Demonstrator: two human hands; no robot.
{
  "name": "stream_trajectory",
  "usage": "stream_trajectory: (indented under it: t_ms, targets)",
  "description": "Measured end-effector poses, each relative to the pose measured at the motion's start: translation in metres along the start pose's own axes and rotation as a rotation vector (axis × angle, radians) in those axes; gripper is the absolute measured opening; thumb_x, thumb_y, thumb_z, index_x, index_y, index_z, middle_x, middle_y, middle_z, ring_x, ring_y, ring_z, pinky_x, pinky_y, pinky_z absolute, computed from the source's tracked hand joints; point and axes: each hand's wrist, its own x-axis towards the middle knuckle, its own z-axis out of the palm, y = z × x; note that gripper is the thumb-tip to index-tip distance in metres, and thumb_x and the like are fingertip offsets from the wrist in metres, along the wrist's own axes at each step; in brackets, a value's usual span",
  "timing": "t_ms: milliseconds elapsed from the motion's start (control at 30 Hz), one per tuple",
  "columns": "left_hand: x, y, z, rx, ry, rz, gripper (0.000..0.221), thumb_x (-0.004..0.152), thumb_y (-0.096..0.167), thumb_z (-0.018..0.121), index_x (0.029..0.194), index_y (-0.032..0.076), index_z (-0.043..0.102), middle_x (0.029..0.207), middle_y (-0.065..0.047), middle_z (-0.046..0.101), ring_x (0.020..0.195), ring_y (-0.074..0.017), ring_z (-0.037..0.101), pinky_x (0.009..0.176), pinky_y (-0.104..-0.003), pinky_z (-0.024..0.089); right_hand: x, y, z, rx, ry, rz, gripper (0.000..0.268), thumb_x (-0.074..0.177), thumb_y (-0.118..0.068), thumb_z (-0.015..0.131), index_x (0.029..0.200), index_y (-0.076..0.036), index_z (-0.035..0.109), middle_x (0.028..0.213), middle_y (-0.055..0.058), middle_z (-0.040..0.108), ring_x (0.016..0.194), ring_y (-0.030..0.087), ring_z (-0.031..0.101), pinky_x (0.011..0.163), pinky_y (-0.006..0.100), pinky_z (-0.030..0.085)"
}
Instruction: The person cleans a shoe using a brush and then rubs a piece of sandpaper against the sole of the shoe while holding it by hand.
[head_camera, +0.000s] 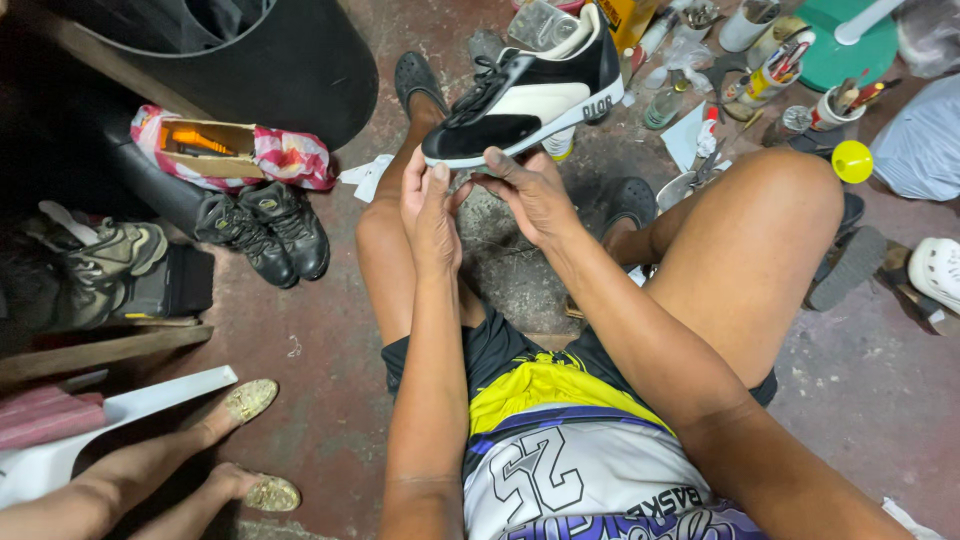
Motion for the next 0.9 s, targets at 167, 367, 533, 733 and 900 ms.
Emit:
stream_trajectory:
  t_ms: [167,367,533,733,900]
  targets:
    - [0.003,-0.006,-0.016,-0.165,-0.097,0.004,0.056,0.102,0.031,0.068,0.147,0.007,0.047,0.133,-0.008,0.062,0.12,-0.0177,0.061,0.102,-0.035,0.054,-0.003,-0.001,0.013,-0.173,-0.05,-0.203,0.059,0.085,-0.019,0.086,0.133,-0.001,0.057,0.122,0.005,0.065,0.114,0.015,0.063,0.1,0.032,0.053]
    - [0.016,-0.015,-0.047,-0.047,0.176,-0.12,0.052,0.1,0.038,0.057,0.143,0.01,0.049,0.131,-0.008,0.065,0.122,-0.0167,0.063,0.096,-0.032,0.053,0.005,0.012,0.006,-0.492,0.146,-0.212,0.055,0.085,-0.021,0.092,0.123,0.004,0.061,0.109,0.008,0.066,0.1,0.018,0.061,0.088,0.033,0.053]
    - [0.026,-0.007,-0.044,0.193,0.257,0.14,0.039,0.106,0.03,0.06,0.133,0.001,0.057,0.122,-0.01,0.066,0.109,-0.0169,0.063,0.092,-0.033,0.053,0.014,0.015,-0.023,-1.009,0.291,-0.26,0.069,0.07,-0.026,0.096,0.12,0.002,0.058,0.106,0.01,0.071,0.099,0.022,0.069,0.088,0.035,0.055]
    - [0.038,0.041,0.01,0.305,-0.072,0.191,0.04,0.11,0.037,0.053,0.111,0.0,0.068,0.103,-0.005,0.071,0.097,-0.0117,0.067,0.091,-0.027,0.053,0.007,-0.005,-0.036,-1.227,0.277,-0.162,0.071,0.069,-0.021,0.094,0.127,-0.003,0.058,0.116,0.015,0.074,0.111,0.029,0.072,0.096,0.039,0.056]
    - [0.037,0.07,0.04,0.354,-0.252,-0.101,0.035,0.107,0.034,0.058,0.099,0.003,0.071,0.091,0.002,0.067,0.084,-0.0061,0.057,0.079,-0.025,0.047,-0.005,-0.018,-0.04,-1.424,0.104,-0.637,0.073,0.075,0.003,0.078,0.142,0.0,0.049,0.145,0.021,0.057,0.138,0.037,0.055,0.116,0.043,0.046]
